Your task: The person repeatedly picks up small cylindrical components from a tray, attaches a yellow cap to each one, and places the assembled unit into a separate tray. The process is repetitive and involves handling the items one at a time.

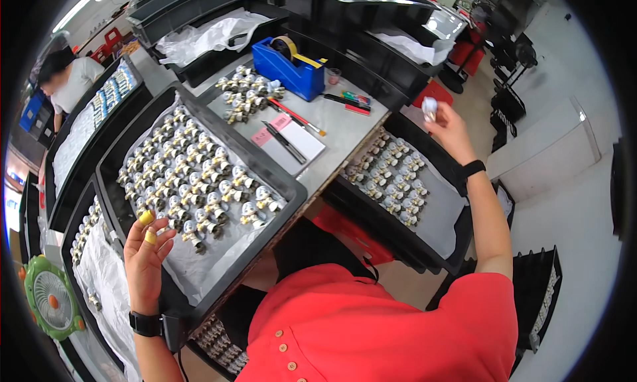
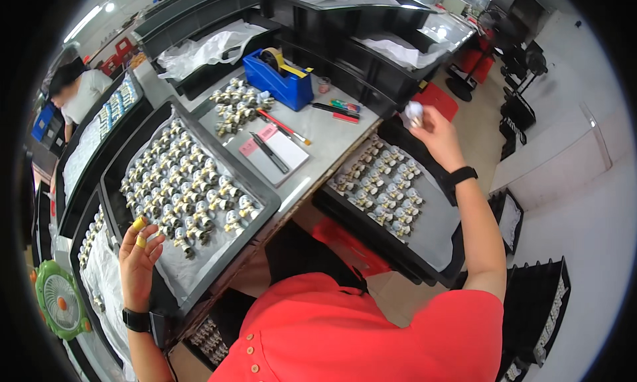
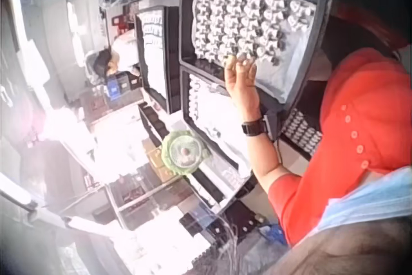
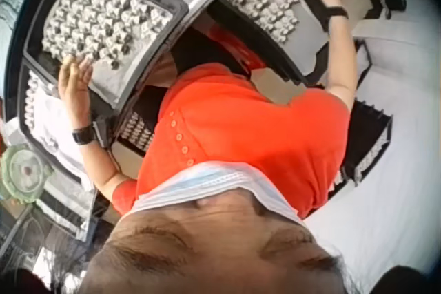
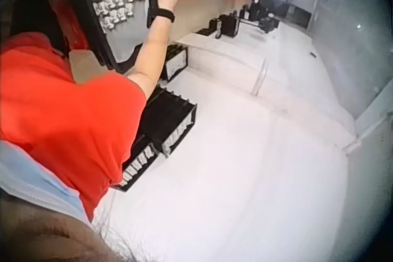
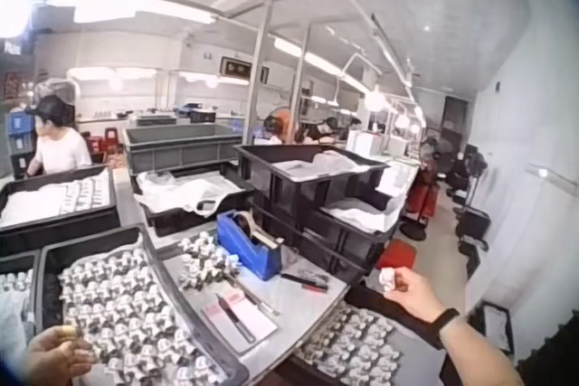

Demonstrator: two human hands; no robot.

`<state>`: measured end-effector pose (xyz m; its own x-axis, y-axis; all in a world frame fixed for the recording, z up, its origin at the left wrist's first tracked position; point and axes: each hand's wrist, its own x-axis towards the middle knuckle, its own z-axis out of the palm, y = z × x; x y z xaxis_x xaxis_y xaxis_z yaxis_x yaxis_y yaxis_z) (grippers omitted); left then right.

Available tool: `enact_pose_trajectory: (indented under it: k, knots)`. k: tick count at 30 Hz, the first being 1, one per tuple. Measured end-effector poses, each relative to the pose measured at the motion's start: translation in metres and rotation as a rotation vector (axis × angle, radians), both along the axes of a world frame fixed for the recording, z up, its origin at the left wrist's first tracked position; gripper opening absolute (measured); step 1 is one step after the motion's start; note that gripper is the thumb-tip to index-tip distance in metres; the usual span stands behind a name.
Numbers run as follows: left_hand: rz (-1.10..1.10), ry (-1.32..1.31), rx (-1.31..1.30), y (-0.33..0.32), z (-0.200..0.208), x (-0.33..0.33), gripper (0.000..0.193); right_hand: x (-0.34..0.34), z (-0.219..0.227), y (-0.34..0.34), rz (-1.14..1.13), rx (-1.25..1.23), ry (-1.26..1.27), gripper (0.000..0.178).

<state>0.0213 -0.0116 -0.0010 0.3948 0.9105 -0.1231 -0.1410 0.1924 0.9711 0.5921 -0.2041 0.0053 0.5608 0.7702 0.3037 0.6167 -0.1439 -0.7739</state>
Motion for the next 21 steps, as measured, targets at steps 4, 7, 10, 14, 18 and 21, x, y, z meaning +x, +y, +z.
enact_pose_trajectory:
  k: [4, 7, 10, 14, 18, 21]
  knots:
    - [-0.006, 0.043, 0.003, 0.002, 0.000, 0.001, 0.032, 0.064, -0.097, -0.082, -0.101, -0.256, -0.002, 0.037]
    - [0.002, 0.060, -0.008, 0.005, -0.003, -0.004, 0.033, 0.055, -0.124, -0.098, -0.184, -0.535, -0.162, 0.035]
    - [-0.010, 0.073, -0.016, 0.006, -0.005, -0.007, 0.032, 0.067, -0.155, -0.107, -0.247, -0.631, -0.239, 0.036]
    - [-0.015, 0.056, -0.015, 0.007, -0.005, -0.006, 0.032, 0.071, -0.171, -0.105, -0.261, -0.724, -0.255, 0.037]
    - [-0.019, 0.058, -0.021, 0.008, -0.008, -0.008, 0.033, 0.069, -0.177, -0.101, -0.267, -0.736, -0.279, 0.038]
    - [-0.030, 0.075, -0.019, 0.007, -0.007, -0.008, 0.034, 0.060, -0.176, -0.097, -0.321, -0.750, -0.281, 0.037]
